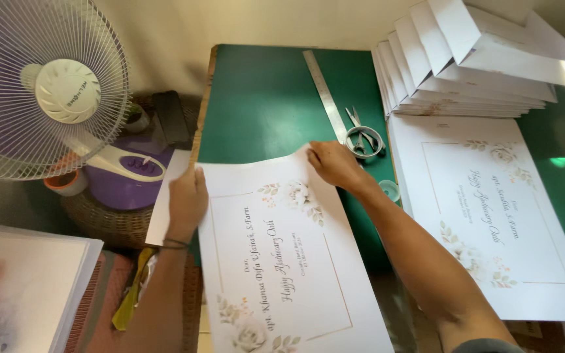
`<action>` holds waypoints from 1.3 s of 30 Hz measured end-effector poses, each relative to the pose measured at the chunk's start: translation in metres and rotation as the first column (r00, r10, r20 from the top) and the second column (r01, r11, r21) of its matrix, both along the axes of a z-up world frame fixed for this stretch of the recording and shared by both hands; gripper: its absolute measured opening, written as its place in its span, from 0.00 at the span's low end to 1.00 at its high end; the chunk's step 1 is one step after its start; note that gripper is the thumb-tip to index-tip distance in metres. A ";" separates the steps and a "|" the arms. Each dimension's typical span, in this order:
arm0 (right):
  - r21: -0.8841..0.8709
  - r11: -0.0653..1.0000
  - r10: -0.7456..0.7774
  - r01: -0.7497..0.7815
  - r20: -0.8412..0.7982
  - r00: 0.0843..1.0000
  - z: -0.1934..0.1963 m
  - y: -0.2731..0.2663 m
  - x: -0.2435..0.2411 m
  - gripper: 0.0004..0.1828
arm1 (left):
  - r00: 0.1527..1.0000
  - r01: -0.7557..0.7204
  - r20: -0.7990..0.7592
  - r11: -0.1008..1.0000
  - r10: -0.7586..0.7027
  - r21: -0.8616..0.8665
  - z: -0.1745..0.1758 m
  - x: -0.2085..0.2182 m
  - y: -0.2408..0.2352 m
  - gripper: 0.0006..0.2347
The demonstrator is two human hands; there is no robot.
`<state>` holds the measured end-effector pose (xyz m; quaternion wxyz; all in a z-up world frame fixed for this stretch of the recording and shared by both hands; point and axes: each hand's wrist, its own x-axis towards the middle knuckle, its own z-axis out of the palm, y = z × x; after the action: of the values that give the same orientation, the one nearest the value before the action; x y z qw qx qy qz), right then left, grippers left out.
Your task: The person folds printed invitation cards, measures them with a ruler, applies adhesive tape to the edges, and stacks the finished cards. They handle multiple cards, using scissors to cut tape and a ruler to align folds.
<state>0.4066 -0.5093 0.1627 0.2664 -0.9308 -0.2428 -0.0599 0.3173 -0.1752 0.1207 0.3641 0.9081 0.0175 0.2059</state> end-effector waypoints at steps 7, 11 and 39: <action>0.009 0.999 -0.031 0.030 0.044 0.999 -0.021 -0.009 0.038 0.14 | 0.997 -0.009 0.078 0.998 0.003 0.070 -0.012 0.008 -0.021 0.13; 0.019 0.987 0.161 -0.159 -0.107 0.981 -0.036 0.067 0.040 0.12 | 1.000 0.003 -0.006 1.000 -0.002 0.028 0.007 0.009 -0.038 0.11; -0.292 0.929 0.274 -0.225 0.137 0.952 -0.011 -0.006 -0.006 0.16 | 0.997 0.080 -0.057 0.761 -0.057 0.644 0.000 -0.016 -0.027 0.20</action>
<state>0.4006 -0.5150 0.1518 0.1184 -0.9111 -0.3880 -0.0731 0.3010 -0.2024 0.1209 0.0367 0.9813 -0.0816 0.1707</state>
